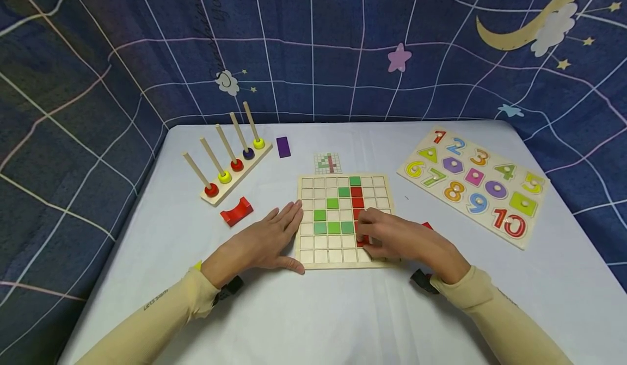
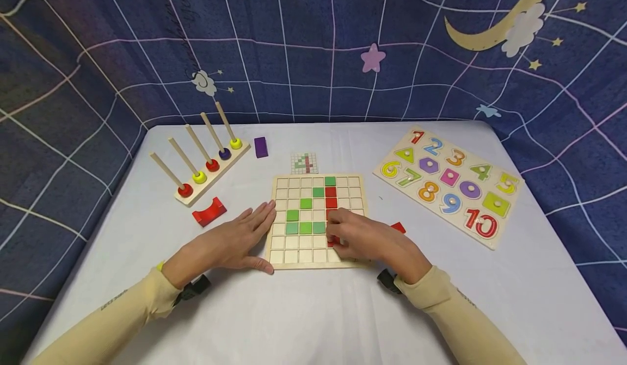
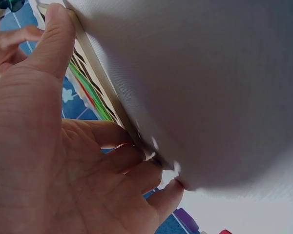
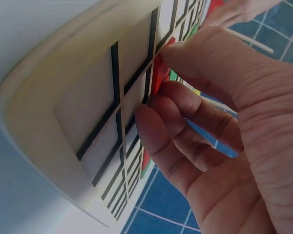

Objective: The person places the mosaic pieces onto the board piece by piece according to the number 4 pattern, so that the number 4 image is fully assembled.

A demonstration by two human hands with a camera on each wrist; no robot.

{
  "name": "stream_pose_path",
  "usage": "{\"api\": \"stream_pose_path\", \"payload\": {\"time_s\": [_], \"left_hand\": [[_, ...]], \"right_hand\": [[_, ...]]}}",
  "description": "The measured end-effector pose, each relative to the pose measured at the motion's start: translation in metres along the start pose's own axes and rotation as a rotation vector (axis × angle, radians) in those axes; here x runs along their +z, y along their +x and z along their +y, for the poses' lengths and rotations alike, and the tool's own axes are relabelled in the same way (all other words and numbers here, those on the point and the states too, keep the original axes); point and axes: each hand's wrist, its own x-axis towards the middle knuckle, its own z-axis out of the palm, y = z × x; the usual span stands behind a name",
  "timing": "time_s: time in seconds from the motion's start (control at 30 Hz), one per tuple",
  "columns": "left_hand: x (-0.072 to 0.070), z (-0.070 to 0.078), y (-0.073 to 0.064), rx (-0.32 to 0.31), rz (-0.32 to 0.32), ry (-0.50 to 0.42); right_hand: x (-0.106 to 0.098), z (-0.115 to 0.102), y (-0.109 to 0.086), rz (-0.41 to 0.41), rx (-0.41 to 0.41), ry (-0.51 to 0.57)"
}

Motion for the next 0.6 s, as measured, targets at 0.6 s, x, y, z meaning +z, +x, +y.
{"api": "stream_pose_path", "payload": {"time_s": [0.6], "left_hand": [[-0.001,0.0004,0.0017,-0.011,-0.017,-0.012]], "right_hand": [[-0.0016,-0.0017,-0.0045,-0.012,0.024,0.01]]}}
